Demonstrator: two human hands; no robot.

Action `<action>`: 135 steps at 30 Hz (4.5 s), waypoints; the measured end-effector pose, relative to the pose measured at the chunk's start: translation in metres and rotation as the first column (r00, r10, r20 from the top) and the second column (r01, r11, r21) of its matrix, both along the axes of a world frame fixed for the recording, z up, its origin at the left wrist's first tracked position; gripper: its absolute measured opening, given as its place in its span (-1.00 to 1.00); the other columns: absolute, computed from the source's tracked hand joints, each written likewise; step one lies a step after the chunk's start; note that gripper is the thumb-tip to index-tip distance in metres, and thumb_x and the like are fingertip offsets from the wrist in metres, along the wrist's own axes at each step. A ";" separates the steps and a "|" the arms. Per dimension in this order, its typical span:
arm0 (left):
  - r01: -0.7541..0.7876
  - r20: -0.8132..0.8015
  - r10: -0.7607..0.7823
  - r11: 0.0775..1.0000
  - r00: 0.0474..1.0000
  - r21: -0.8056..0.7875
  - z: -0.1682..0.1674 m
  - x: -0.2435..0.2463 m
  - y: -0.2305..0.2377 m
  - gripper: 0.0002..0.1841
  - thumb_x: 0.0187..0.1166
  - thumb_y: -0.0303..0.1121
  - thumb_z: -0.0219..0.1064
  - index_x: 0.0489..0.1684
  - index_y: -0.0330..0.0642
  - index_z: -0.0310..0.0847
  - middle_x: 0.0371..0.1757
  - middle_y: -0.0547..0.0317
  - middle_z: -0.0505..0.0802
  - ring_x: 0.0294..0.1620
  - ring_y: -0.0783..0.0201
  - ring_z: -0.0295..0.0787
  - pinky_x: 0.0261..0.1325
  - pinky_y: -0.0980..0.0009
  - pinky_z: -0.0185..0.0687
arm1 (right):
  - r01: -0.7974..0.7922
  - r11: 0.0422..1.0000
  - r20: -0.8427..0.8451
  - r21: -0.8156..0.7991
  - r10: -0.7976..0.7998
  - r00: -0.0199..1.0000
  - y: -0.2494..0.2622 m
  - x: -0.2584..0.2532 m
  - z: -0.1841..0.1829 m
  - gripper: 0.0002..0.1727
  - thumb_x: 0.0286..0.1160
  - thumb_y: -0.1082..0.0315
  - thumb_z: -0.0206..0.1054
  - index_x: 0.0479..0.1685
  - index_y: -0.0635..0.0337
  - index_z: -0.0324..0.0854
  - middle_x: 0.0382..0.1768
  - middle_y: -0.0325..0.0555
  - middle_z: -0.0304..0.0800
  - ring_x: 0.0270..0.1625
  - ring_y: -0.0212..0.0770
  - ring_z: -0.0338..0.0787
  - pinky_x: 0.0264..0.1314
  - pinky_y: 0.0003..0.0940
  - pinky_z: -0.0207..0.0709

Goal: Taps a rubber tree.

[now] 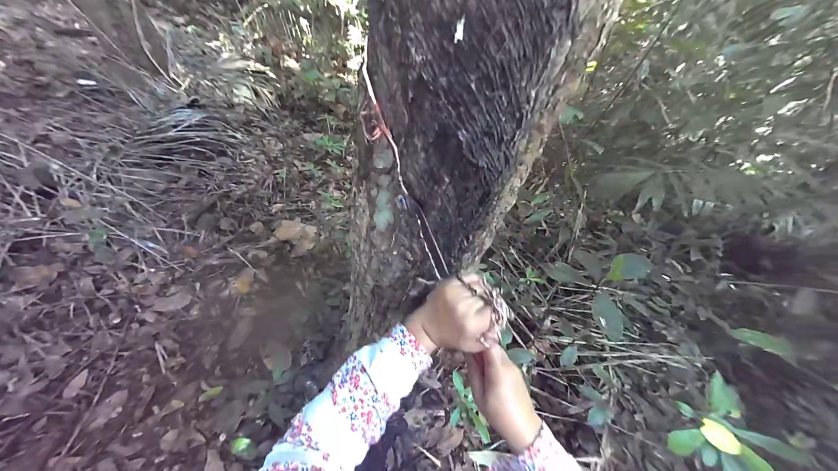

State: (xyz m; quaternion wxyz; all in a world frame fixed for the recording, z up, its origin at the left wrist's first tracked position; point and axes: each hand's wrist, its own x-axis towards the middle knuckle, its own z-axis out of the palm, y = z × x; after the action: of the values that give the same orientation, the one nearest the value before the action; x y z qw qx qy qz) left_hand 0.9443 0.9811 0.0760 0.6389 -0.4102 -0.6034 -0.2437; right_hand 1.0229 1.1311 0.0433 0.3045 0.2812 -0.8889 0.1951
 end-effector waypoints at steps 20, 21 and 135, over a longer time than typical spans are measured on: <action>0.083 0.034 -0.082 0.996 0.996 -0.043 -0.009 0.005 0.005 -0.46 0.59 -0.04 0.08 -0.80 -0.19 0.57 -0.76 0.05 0.68 -0.56 0.09 0.73 -0.08 0.21 0.69 | 0.047 0.999 -0.062 -0.014 -0.048 0.997 0.008 0.005 -0.017 -0.72 0.50 0.32 0.19 -0.14 0.37 0.71 -0.33 0.16 0.82 -0.48 0.02 0.85 -0.49 -0.09 0.72; 0.077 0.029 -0.076 0.996 0.997 -0.043 -0.001 -0.002 -0.001 -0.48 0.58 -0.06 0.10 -0.79 -0.22 0.60 -0.74 0.03 0.71 -0.55 0.08 0.76 -0.10 0.19 0.70 | 0.044 0.999 -0.069 -0.019 -0.045 0.997 -0.001 -0.004 -0.009 -0.73 0.50 0.34 0.20 -0.12 0.38 0.71 -0.32 0.17 0.82 -0.47 0.04 0.85 -0.48 -0.07 0.72; -0.762 0.689 0.535 0.646 0.488 0.037 0.072 -0.087 -0.175 -0.68 0.63 -0.38 0.22 -0.14 -0.60 0.71 -0.10 -0.47 0.87 0.08 -0.42 0.84 0.31 -0.31 0.54 | -0.288 0.934 -0.195 -0.213 0.248 0.949 0.023 -0.077 0.042 -0.43 0.64 0.24 0.19 0.52 0.46 0.46 -0.02 0.27 0.80 -0.09 -0.32 0.79 0.12 -0.62 0.60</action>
State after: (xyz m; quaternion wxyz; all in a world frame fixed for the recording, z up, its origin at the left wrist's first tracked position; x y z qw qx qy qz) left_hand 0.8578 0.8063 0.1481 0.5051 0.0750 -0.8362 -0.1998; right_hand 0.9463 1.1538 0.0850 0.3791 0.3768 -0.7837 0.3165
